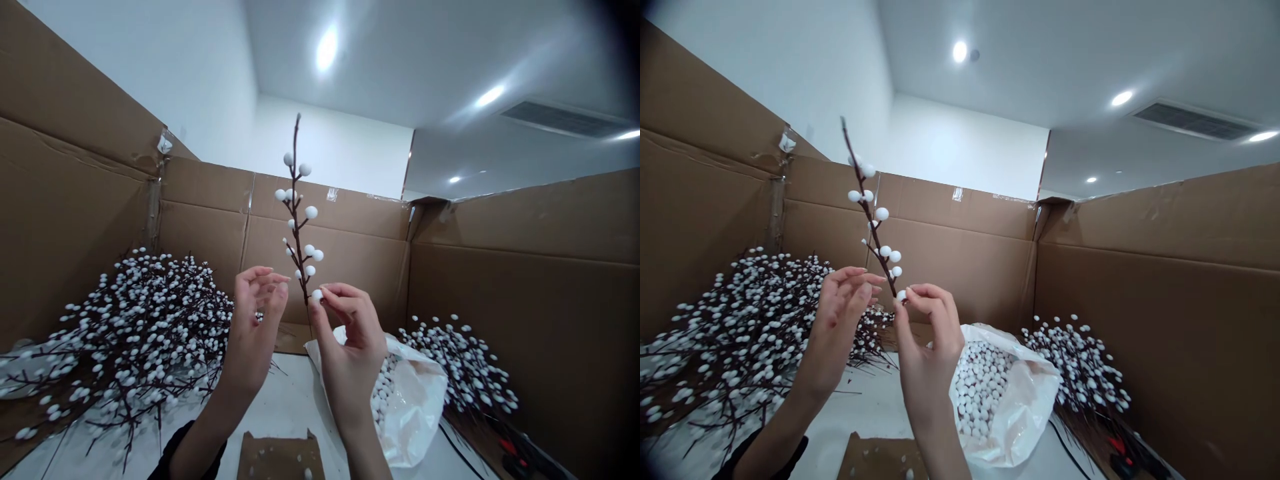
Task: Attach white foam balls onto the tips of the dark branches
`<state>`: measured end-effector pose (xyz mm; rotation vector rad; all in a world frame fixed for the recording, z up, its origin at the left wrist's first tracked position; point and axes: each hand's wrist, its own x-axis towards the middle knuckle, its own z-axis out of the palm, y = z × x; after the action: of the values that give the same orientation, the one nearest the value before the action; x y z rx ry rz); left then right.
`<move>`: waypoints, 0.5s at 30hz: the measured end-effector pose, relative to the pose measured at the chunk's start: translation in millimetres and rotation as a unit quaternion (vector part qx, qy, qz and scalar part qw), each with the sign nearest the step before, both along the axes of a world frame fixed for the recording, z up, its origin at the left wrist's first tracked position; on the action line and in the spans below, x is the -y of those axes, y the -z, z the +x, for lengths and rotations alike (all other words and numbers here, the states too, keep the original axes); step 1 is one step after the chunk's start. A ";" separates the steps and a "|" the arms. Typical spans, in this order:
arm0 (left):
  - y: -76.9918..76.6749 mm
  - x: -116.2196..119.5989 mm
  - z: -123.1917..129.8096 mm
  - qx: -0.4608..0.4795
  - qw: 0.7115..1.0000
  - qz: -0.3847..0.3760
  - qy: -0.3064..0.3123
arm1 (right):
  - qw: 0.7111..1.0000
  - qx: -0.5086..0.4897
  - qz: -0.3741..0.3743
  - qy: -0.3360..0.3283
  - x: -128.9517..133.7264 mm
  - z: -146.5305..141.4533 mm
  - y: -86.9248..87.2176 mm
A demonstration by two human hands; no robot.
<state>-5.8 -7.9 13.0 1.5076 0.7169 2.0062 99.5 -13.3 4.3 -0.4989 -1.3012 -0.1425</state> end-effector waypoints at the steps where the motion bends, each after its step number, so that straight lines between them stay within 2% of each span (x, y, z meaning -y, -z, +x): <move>1: 0.0 -1.3 0.0 0.006 1.000 0.014 -0.006 | 0.998 0.031 0.031 0.054 -0.6 -0.6 0.8; 4: 0.3 -4.1 2.0 0.025 0.999 0.047 0.001 | 0.969 0.113 0.098 0.195 -2.4 -4.7 2.9; 7: 0.1 -5.9 3.5 0.055 0.997 0.045 0.024 | 0.942 0.146 0.113 0.281 -4.1 -11.3 4.5; 15: -2.3 -10.4 -0.3 0.092 0.994 0.025 0.049 | 0.931 0.145 0.113 0.317 -4.9 -23.4 6.8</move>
<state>-6.1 2.5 15.3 1.3351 0.5121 2.0685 76.1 -8.3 -2.5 -0.7039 -1.3453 -0.9258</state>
